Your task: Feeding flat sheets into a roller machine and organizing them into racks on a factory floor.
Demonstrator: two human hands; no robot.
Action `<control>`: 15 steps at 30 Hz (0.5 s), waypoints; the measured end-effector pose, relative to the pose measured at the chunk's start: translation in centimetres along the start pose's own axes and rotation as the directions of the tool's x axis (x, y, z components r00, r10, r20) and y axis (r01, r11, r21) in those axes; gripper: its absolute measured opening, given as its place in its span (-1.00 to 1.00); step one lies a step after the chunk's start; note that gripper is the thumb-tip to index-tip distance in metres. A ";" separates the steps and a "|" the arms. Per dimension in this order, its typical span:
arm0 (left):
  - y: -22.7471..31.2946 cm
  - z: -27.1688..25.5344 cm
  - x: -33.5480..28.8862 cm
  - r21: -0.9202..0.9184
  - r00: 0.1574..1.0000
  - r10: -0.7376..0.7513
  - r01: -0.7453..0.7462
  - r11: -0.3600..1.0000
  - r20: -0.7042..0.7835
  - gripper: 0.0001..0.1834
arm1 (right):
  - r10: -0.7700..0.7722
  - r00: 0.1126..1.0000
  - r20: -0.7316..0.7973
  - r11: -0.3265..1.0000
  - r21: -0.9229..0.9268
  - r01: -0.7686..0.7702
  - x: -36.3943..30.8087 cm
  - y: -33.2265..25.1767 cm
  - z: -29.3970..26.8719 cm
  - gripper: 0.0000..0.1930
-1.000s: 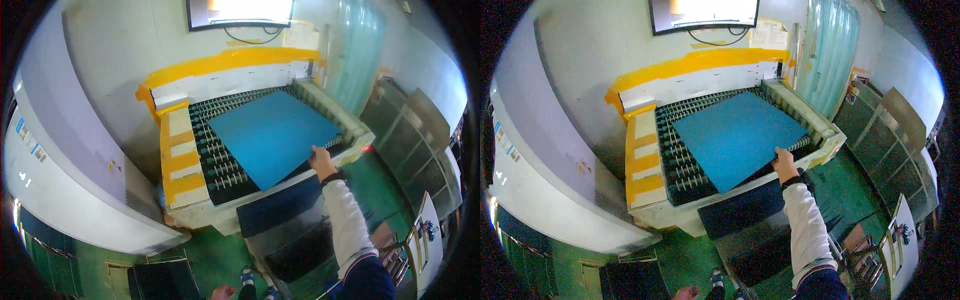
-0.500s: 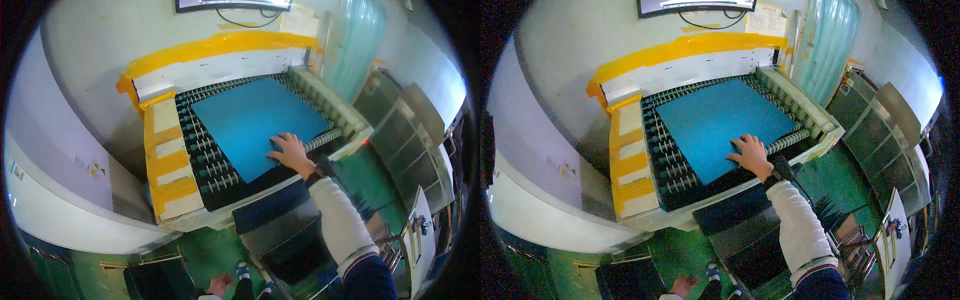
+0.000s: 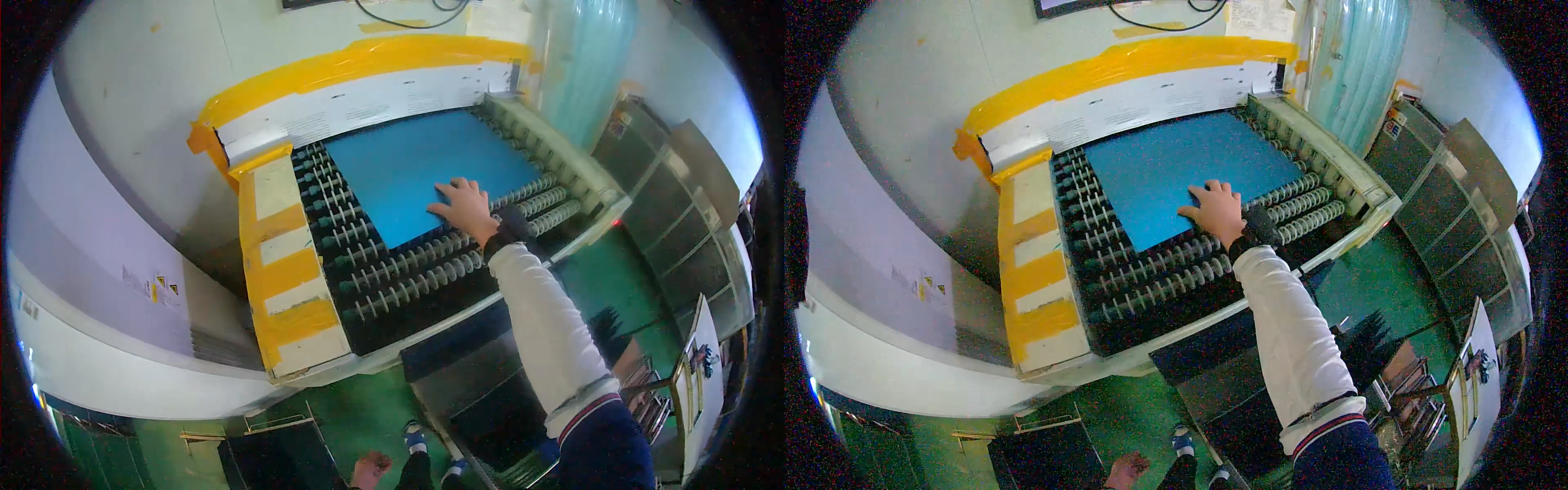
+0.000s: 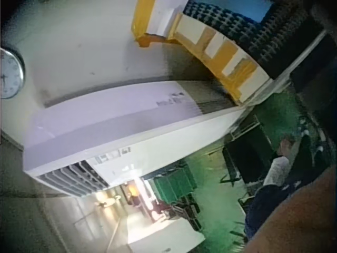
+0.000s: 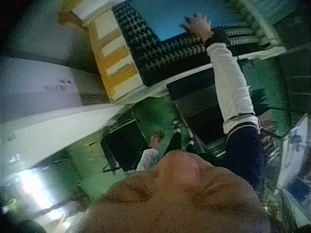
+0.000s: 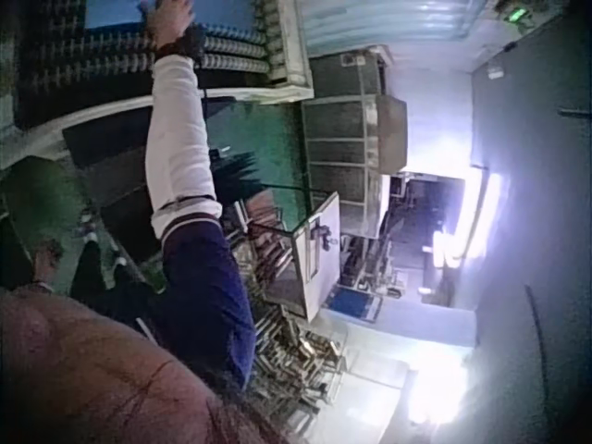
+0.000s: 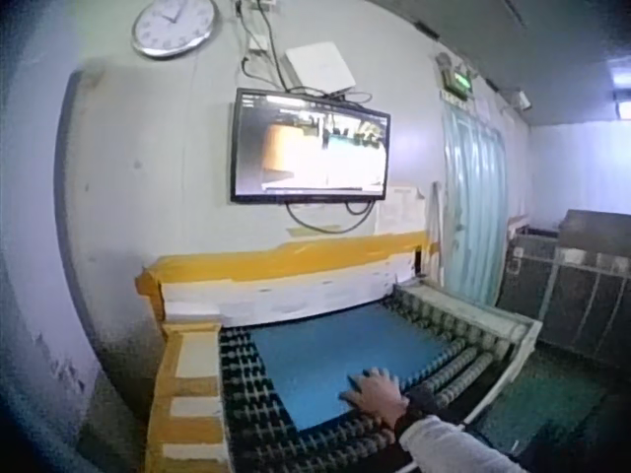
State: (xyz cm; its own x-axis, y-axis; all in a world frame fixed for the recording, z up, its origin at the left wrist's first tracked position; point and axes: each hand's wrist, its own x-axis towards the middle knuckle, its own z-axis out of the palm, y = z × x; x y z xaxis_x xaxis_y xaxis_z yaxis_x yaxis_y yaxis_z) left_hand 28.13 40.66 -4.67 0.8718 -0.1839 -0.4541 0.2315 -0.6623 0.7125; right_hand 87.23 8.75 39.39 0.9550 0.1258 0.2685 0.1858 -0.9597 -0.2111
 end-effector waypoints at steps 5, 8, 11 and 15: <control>2.4 -1.4 -3.2 -0.073 0.989 -0.123 0.117 0.990 -0.080 -0.55 | -0.009 0.999 -0.036 0.999 0.035 0.010 1.0 1.0 1.0 -0.36; 7.3 -5.1 -2.2 -0.731 0.978 -0.205 0.156 0.665 0.022 -0.71 | -0.046 0.997 -0.056 0.997 0.053 0.049 1.1 0.8 1.9 -0.34; 12.8 -9.4 -2.5 -0.556 0.981 -0.183 0.185 0.810 0.060 -0.78 | -0.093 0.996 -0.013 0.995 0.019 0.093 -0.2 0.6 1.3 -0.37; 5.8 -3.1 -7.5 -0.970 0.895 -0.432 0.189 0.150 0.108 -0.79 | -0.147 0.984 0.098 0.979 0.160 0.130 -2.7 -2.9 -1.7 -0.49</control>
State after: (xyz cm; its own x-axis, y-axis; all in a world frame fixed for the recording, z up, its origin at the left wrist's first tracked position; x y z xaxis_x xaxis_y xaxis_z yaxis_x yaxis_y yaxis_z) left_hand 24.24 40.44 4.54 0.6339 0.0432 -0.7722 0.6187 0.5708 0.5399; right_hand 83.77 10.75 40.85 0.9352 0.2896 0.2036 0.3433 -0.8824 -0.3216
